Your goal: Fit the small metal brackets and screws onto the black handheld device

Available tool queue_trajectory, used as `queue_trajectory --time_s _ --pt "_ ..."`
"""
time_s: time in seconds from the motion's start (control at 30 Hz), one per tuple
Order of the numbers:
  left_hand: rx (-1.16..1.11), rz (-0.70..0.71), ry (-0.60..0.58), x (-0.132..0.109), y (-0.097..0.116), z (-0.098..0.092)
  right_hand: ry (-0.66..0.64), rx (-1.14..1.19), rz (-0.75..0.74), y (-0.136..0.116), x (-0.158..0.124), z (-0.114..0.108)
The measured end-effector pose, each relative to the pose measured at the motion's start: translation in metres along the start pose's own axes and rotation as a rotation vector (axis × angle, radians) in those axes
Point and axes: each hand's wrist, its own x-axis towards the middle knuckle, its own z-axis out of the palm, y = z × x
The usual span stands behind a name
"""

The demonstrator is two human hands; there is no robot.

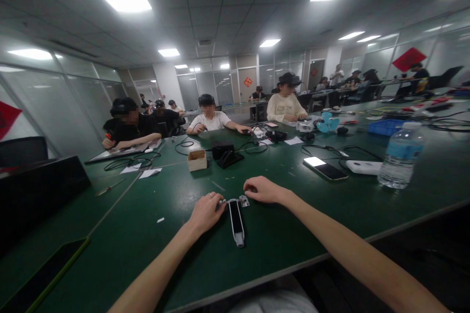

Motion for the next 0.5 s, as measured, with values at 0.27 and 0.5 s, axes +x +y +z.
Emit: queue_trajectory --time_s 0.27,0.5 --pt "0.002 0.012 0.000 0.000 0.001 -0.003 0.044 -0.275 0.268 0.033 -0.008 -0.024" --pt "0.017 -0.004 -0.027 0.000 0.000 -0.003 0.000 -0.313 0.430 0.054 -0.015 -0.032"
